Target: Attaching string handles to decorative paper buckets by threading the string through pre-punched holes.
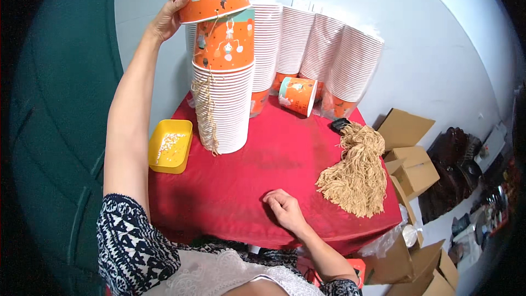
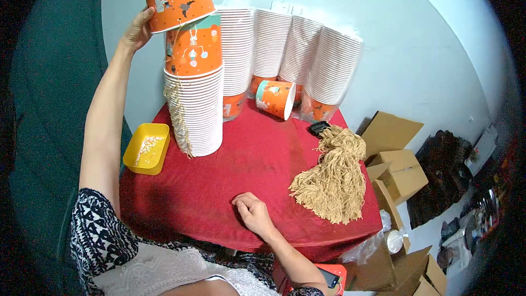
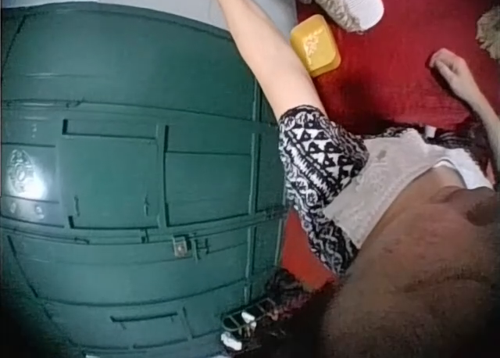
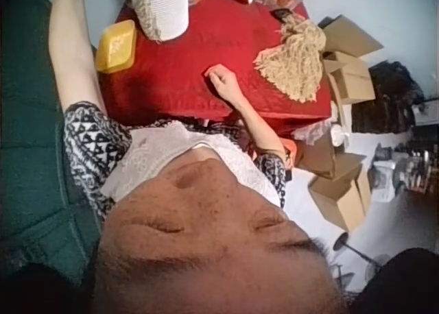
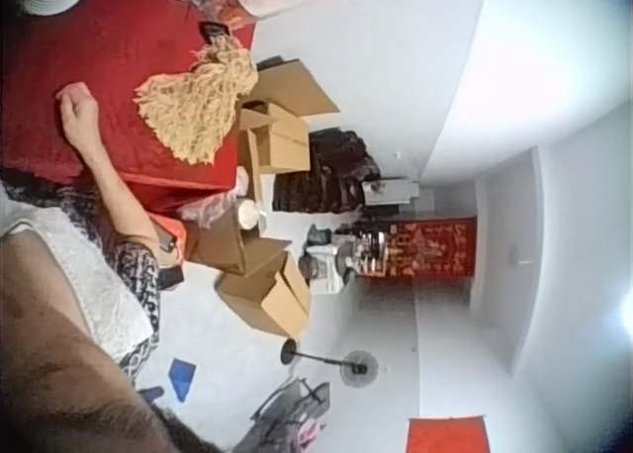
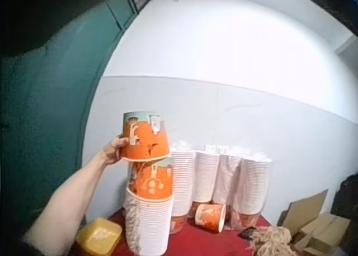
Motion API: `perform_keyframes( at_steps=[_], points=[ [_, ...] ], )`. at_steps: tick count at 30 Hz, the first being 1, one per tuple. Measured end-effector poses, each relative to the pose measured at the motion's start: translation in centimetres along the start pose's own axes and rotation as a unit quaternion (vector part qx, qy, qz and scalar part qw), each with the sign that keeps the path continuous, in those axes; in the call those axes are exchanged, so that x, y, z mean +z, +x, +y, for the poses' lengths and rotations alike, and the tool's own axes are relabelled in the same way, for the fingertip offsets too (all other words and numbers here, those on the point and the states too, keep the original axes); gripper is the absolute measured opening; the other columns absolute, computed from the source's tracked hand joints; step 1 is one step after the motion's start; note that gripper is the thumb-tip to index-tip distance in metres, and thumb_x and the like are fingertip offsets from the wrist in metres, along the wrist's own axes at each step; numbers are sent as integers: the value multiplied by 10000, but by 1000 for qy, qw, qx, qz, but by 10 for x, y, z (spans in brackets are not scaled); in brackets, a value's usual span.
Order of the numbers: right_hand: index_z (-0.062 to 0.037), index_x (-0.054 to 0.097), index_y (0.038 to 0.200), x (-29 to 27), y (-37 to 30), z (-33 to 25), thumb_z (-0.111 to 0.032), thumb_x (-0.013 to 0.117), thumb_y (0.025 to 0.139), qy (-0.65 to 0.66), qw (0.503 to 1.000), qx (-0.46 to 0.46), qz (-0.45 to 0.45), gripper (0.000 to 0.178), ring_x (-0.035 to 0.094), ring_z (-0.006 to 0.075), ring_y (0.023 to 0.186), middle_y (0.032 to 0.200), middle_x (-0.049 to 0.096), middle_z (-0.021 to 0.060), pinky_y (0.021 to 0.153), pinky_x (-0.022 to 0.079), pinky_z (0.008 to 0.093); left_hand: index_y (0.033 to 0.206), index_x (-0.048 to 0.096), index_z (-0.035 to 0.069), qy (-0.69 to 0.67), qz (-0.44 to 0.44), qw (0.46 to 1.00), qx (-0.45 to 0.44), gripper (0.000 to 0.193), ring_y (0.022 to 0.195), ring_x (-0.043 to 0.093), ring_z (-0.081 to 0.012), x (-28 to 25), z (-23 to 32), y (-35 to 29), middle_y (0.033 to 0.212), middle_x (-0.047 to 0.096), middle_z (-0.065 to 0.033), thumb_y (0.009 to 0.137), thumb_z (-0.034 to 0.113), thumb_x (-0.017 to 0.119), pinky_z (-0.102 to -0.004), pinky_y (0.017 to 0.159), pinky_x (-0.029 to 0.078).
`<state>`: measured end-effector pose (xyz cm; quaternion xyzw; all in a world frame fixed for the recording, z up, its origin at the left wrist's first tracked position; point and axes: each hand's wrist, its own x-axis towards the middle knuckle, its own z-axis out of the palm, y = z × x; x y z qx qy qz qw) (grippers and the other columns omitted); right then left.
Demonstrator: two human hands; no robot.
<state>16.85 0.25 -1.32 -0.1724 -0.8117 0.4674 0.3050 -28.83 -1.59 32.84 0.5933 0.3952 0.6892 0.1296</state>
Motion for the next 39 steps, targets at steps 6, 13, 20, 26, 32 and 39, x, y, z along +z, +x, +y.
perform_keyframes(
  at_steps=[6, 13, 20, 26, 32, 39],
  points=[
    [61, 670, 917, 3, 2, -3, -42, 535, 931, -6, 1000, -25, 5, 170, 659, 282, 924, 959, 678, 168, 843, 517, 350, 1377, 494, 32, -103, -11, 994, -47, 792, 1270, 536, -197, -11, -18, 13, 1359, 590, -77, 788, 460, 805, -379, 1140, 353],
    [65, 667, 919, 0, 1, -5, -36, 536, 930, -16, 1000, -18, 2, 166, 658, 286, 930, 962, 678, 173, 845, 516, 351, 1336, 541, 49, -151, -75, 976, -137, 720, 1252, 556, -207, -19, -39, 18, 1316, 626, -75, 784, 420, 816, -414, 1123, 376],
    [61, 670, 923, -1, 1, -5, -30, 537, 924, -20, 999, -29, -5, 161, 657, 294, 926, 965, 675, 175, 840, 517, 353, 1309, 569, 76, -142, -100, 976, -131, 609, 1201, 578, -189, -8, -49, 1, 1296, 629, -72, 822, 376, 776, -390, 1073, 419],
    [60, 672, 922, 2, 3, -6, -25, 539, 917, -21, 999, -22, -9, 158, 658, 292, 929, 967, 681, 175, 841, 518, 353, 1445, 444, 64, 73, -2, 996, -60, 852, 1231, 528, -210, 17, -15, -15, 1357, 563, -95, 818, 583, 695, -361, 1040, 394],
    [58, 667, 917, 1, 3, -5, -41, 535, 931, -25, 1000, -10, -3, 165, 643, 249, 954, 970, 681, 148, 864, 501, 337, 1504, 88, -125, 314, 92, 945, -20, 1474, 1352, 442, -345, 77, 5, -28, 1441, 421, -305, 531, 655, 873, -392, 1120, 361],
    [59, 668, 916, 3, 2, -5, -46, 536, 931, -27, 1000, -8, -1, 170, 642, 245, 951, 967, 681, 145, 861, 501, 336, 1480, 101, -118, 327, 139, 934, 27, 1396, 1253, 537, -318, 97, -7, -34, 1377, 477, -283, 543, 479, 946, -385, 1053, 455]
  ],
)
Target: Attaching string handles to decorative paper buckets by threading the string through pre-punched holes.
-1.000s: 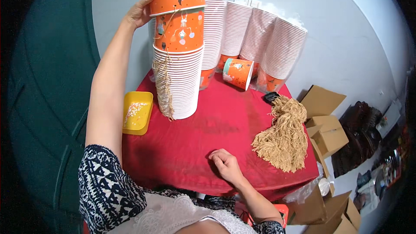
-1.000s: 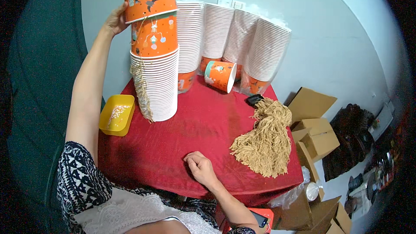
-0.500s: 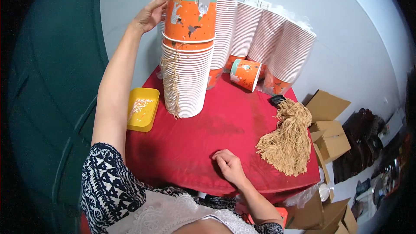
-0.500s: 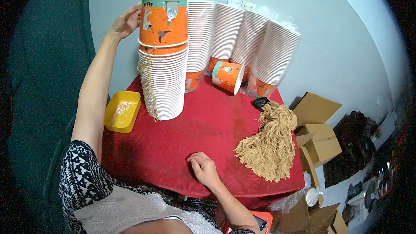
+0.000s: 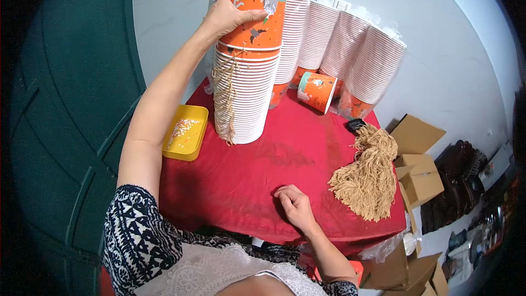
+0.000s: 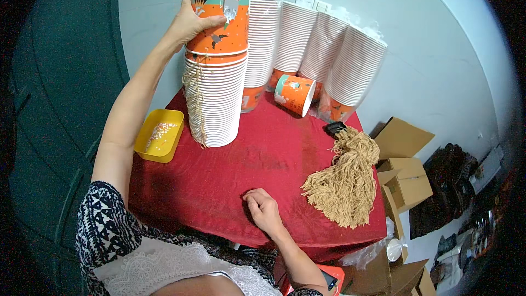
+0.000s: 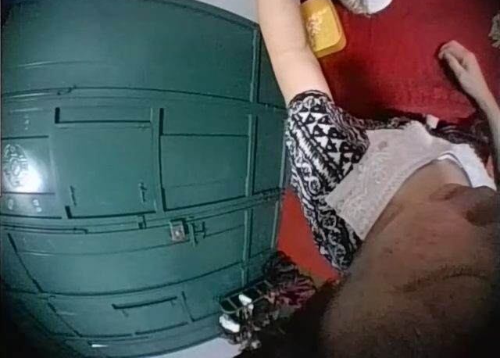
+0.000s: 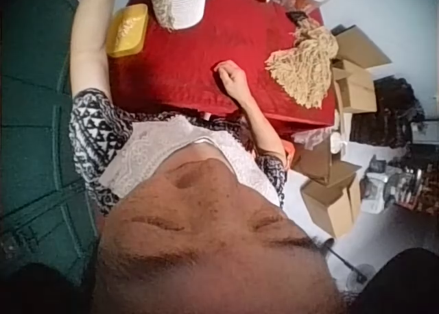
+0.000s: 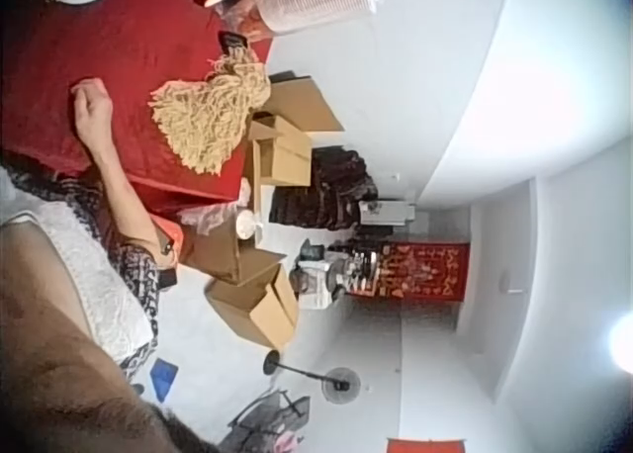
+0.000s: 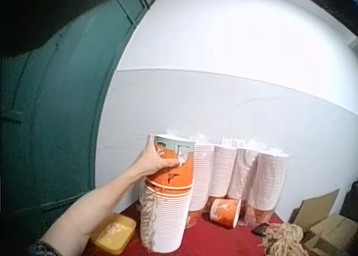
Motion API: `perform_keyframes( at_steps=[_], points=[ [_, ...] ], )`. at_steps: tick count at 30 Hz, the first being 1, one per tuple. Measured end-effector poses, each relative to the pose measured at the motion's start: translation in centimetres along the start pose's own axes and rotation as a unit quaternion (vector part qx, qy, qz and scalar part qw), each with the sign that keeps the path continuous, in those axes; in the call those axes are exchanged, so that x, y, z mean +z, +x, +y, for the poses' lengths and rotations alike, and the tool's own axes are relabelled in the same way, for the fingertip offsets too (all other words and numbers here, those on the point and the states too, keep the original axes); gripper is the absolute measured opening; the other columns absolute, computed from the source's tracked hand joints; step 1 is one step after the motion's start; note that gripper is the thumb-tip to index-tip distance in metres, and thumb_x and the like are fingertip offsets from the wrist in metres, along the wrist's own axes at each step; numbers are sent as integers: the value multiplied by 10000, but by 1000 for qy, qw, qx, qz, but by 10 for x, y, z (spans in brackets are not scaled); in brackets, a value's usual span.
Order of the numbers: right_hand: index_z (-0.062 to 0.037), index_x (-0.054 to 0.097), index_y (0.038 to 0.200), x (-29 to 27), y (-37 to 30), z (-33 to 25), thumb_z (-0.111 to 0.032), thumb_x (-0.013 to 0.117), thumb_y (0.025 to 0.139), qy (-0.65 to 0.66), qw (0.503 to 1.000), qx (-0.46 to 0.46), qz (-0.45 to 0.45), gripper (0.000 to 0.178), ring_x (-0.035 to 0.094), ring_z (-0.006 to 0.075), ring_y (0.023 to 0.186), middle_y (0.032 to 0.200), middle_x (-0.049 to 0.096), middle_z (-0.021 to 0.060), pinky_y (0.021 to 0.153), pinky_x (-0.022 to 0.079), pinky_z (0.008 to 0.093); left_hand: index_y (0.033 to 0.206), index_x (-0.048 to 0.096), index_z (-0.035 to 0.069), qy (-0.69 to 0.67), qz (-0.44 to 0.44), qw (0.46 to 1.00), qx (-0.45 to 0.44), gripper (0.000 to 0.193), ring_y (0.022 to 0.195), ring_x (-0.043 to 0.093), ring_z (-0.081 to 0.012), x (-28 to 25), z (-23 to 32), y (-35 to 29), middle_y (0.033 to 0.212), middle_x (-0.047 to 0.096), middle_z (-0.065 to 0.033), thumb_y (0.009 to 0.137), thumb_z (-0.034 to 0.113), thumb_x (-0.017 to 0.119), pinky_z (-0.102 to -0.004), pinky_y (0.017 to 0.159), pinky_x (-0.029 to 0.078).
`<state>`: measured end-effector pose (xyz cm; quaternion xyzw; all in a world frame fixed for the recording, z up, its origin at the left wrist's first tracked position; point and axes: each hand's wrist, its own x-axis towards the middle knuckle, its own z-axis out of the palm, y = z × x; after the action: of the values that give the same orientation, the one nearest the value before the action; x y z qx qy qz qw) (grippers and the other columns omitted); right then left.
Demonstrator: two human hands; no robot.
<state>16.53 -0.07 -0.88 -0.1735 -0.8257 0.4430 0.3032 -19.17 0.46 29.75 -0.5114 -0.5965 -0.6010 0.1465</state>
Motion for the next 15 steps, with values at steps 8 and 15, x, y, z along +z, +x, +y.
perform_keyframes(
  at_steps=[8, 15],
  points=[
    [55, 671, 908, 2, 1, -1, -43, 536, 928, -4, 1000, -9, -2, 167, 644, 242, 945, 960, 682, 143, 858, 502, 333, 1477, 188, -92, -152, -64, 986, -15, 1246, 1208, 565, -295, -26, -31, 27, 1309, 538, -253, 611, 411, 931, -389, 1019, 482],
    [50, 674, 905, 1, 0, 3, -37, 537, 924, 1, 1000, -1, 2, 163, 642, 246, 948, 962, 681, 140, 860, 501, 335, 1511, 197, -36, -179, -119, 977, 16, 1223, 1243, 545, -301, -28, -35, 23, 1358, 522, -226, 640, 459, 900, -404, 1090, 404]
  ],
)
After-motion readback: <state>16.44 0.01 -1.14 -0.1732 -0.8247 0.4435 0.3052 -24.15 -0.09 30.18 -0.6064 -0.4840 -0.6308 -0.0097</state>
